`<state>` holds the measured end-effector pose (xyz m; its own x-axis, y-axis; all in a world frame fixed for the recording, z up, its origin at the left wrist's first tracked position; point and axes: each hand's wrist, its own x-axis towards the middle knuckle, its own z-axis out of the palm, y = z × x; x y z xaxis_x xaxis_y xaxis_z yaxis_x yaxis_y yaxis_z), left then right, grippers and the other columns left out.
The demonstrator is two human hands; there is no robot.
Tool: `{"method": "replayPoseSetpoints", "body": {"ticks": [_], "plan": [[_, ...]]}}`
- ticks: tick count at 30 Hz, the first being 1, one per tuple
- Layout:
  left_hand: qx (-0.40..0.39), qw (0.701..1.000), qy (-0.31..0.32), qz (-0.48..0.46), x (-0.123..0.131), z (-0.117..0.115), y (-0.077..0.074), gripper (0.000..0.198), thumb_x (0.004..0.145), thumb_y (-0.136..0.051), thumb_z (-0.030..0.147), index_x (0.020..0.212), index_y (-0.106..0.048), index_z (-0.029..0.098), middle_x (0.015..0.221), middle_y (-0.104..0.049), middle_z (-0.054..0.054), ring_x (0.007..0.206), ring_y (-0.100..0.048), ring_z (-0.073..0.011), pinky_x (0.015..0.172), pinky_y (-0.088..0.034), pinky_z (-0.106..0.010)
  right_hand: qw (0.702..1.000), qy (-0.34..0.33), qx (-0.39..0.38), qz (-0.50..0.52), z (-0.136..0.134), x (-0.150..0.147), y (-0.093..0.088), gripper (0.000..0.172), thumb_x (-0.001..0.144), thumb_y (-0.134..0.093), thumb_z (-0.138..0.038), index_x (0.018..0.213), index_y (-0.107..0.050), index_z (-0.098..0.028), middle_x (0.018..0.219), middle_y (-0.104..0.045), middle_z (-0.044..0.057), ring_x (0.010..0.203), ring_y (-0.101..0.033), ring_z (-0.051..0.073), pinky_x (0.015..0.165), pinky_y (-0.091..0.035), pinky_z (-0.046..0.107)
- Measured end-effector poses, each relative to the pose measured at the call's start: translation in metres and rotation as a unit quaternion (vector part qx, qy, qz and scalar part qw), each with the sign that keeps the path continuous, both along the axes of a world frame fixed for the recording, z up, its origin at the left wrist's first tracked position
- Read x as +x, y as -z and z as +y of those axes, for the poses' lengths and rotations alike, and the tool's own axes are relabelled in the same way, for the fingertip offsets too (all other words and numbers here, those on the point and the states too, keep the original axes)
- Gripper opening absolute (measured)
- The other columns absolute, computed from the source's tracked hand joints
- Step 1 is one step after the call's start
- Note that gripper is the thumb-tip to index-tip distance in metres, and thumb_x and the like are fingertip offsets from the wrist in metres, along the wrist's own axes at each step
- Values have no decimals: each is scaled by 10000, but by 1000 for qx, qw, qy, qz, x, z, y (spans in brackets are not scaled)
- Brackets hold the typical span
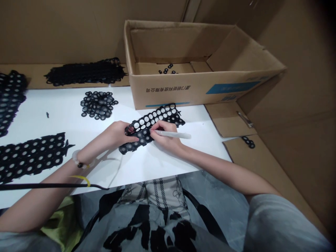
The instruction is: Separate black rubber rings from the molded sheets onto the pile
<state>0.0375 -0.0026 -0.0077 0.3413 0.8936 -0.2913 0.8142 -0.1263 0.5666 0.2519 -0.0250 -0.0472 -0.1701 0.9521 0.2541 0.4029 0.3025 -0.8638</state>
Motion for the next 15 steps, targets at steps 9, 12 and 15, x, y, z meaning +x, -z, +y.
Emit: {"method": "replayPoseSetpoints", "body": {"ticks": [9,12,15], "plan": [[-6,994,5,-111,5,-4,13,344,704,-661,470,760,-680,131,654,-650,-23,619,-542,-157,592,-397,-265,994,-73,-55,62,4,-3,0,69,772,-651,-234,729,-646,-181,751,-690,19,663,-613,140,604,-450,267],[-7,991,-4,-130,5,-4,15,360,688,-691,453,825,-710,120,727,-704,-53,666,-593,-179,622,-429,-275,994,-71,-61,47,4,-3,-2,74,768,-658,-239,728,-655,-176,736,-690,20,650,-608,137,590,-440,260],[-5,989,-15,-149,5,-4,15,340,674,-715,437,815,-716,128,735,-716,-48,688,-613,-187,635,-447,-275,994,-69,-65,48,4,-2,-2,78,764,-663,-242,722,-659,-176,721,-687,17,643,-606,135,582,-435,255]]}}
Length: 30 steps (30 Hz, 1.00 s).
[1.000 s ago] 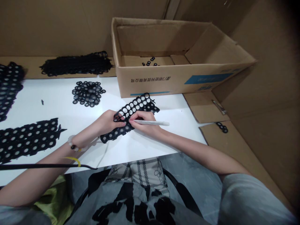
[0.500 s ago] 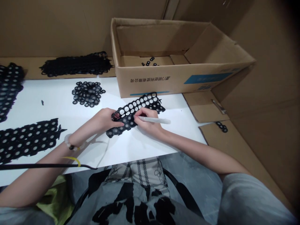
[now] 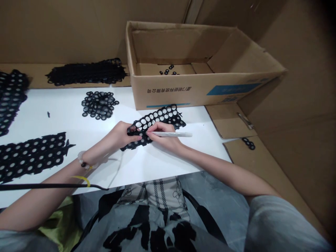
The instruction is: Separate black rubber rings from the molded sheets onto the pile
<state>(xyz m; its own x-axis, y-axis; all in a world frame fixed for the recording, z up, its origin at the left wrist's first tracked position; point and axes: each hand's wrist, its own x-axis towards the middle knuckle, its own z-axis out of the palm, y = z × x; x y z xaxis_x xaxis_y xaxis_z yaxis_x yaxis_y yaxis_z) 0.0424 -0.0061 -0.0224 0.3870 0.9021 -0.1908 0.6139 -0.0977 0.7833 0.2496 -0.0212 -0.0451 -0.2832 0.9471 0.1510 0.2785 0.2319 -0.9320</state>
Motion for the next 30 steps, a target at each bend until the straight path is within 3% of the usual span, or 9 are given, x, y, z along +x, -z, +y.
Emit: {"method": "replayPoseSetpoints", "body": {"ticks": [6,13,19,26,30], "plan": [[-48,998,-29,-20,2,-1,-2,304,674,-711,400,818,-707,133,699,-684,-18,662,-581,-169,620,-457,-271,1000,-1,5,-4,0,0,3,92,781,-650,-258,735,-651,-179,729,-683,10,644,-595,129,586,-427,252],[-98,990,-74,-74,8,-4,-5,211,633,-737,287,768,-664,142,685,-626,11,658,-571,-143,598,-466,-252,997,-13,65,-38,-3,-4,5,105,816,-603,-218,720,-617,-178,702,-654,-10,615,-564,101,582,-398,241],[-174,970,-84,-145,8,-4,-10,289,596,-778,308,796,-659,136,739,-654,1,665,-572,-129,625,-462,-255,997,5,71,-28,-4,-4,3,106,814,-589,-203,712,-599,-179,691,-637,-13,611,-554,99,590,-397,243],[-108,986,-88,-92,10,-5,-6,364,641,-740,433,840,-667,137,719,-638,-11,664,-550,-148,607,-423,-266,999,-3,35,-3,1,1,5,100,809,-613,-252,738,-611,-180,704,-642,-7,619,-556,112,583,-399,247],[-95,985,-95,-104,12,-8,-4,371,655,-734,399,911,-663,141,779,-657,-16,707,-565,-155,649,-453,-272,999,-6,47,-23,0,-1,4,105,811,-603,-240,724,-601,-180,707,-639,-10,603,-533,103,585,-388,247]]}}
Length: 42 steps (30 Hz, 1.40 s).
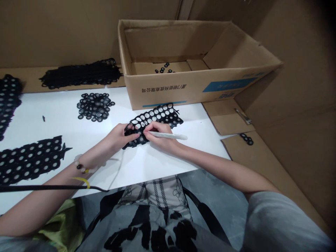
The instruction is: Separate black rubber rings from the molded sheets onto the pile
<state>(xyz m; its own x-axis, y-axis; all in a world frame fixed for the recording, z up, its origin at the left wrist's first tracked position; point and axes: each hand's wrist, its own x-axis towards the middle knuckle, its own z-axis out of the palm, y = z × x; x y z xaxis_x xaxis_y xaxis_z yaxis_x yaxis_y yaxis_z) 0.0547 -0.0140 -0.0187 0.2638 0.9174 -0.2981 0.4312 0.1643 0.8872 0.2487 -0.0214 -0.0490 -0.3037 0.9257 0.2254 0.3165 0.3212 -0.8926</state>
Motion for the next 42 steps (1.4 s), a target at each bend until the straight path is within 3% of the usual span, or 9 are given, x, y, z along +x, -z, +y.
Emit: {"method": "replayPoseSetpoints", "body": {"ticks": [6,11,14,21,27,42], "plan": [[0,998,63,23,-6,5,1,299,711,-679,405,867,-674,150,789,-687,-30,713,-587,-169,657,-460,-281,1000,-6,15,-20,-2,-2,-3,103,818,-590,-215,722,-598,-179,704,-639,-11,605,-532,99,606,-393,249],[86,969,138,186,-19,12,-6,255,703,-689,415,778,-668,172,710,-666,-3,659,-557,-164,605,-385,-259,999,6,17,-39,-4,0,-4,103,824,-572,-206,728,-602,-183,709,-645,-6,629,-555,112,624,-402,258],[92,962,117,227,-22,15,-8,267,667,-724,413,783,-692,175,665,-657,8,615,-539,-157,576,-370,-250,999,20,18,-36,-4,3,-7,100,799,-580,-184,700,-592,-186,688,-638,-9,618,-555,117,605,-400,260],[72,981,100,149,-22,16,0,326,632,-749,434,815,-710,167,662,-652,19,624,-543,-149,582,-383,-231,999,-5,-23,35,3,-6,-13,85,778,-633,-249,726,-614,-184,719,-654,-4,642,-574,127,597,-421,256],[97,968,129,190,-22,15,-1,318,692,-703,460,800,-713,161,680,-688,-5,616,-564,-160,581,-375,-246,999,-18,-31,20,6,-11,-2,80,766,-628,-218,702,-613,-174,695,-650,-4,629,-564,120,586,-401,248],[30,993,90,72,-19,17,5,264,620,-737,368,773,-688,158,622,-616,35,587,-510,-122,558,-373,-235,998,-21,-58,19,9,-8,0,93,752,-644,-241,689,-622,-177,694,-658,-1,646,-577,129,603,-423,262]]}}
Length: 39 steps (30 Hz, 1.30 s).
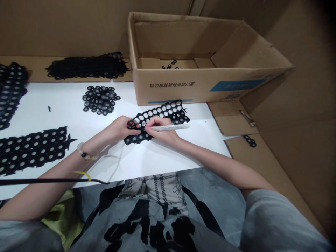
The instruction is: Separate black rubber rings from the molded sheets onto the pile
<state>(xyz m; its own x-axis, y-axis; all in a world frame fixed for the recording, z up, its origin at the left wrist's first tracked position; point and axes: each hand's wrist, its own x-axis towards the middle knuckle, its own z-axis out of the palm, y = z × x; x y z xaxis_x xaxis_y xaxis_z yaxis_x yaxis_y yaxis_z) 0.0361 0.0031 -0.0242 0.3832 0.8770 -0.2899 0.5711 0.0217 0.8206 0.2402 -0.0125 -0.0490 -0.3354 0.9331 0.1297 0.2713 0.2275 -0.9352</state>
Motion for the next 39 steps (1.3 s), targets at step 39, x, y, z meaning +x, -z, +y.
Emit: {"method": "replayPoseSetpoints", "body": {"ticks": [39], "plan": [[-19,998,-38,43,1,0,-14,317,607,-705,453,666,-579,168,588,-564,29,556,-451,-113,537,-318,-234,998,42,-4,36,-3,-4,-1,82,783,-650,-247,733,-640,-182,718,-660,-12,651,-578,113,611,-426,247]]}}
